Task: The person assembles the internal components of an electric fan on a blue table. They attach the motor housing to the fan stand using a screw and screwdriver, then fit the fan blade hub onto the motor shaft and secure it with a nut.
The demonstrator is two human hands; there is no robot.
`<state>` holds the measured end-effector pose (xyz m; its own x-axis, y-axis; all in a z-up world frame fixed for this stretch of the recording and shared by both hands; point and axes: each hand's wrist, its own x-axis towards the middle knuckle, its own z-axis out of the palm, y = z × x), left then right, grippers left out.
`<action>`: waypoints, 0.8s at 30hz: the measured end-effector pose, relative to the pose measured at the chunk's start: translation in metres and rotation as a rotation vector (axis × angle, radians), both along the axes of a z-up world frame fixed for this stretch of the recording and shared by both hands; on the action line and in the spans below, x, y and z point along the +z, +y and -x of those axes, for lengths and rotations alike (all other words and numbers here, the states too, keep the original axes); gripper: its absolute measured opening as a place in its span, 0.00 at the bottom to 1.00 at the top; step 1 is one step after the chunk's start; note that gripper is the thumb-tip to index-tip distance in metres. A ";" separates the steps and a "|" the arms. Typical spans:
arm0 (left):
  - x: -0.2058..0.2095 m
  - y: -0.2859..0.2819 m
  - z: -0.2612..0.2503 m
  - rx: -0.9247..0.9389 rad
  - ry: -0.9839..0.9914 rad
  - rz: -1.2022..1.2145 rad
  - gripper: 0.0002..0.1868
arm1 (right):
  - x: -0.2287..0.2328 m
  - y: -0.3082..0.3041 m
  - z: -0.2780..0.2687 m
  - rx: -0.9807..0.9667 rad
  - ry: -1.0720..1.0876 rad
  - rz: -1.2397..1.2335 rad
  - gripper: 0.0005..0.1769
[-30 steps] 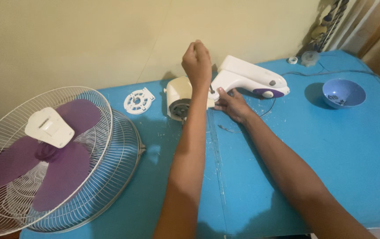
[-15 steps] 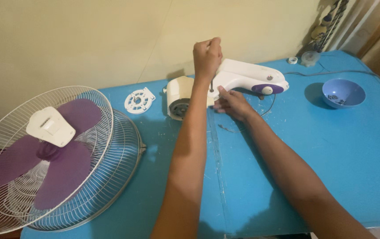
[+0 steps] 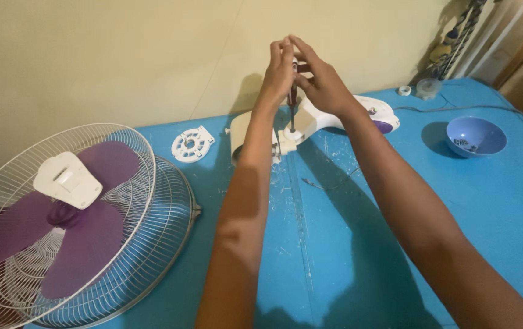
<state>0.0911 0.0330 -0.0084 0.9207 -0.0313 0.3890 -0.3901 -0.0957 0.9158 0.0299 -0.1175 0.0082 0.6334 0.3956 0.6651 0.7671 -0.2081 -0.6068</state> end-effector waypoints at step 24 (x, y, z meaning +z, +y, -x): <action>-0.049 0.079 0.071 0.174 0.310 -1.060 0.32 | 0.016 0.023 -0.042 0.085 0.035 0.160 0.18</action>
<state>0.0196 0.1120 -0.0578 0.9974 -0.0722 -0.0052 -0.0643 -0.9170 0.3936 0.0720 -0.0942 0.0244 0.6148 0.5480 0.5672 0.7651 -0.2397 -0.5977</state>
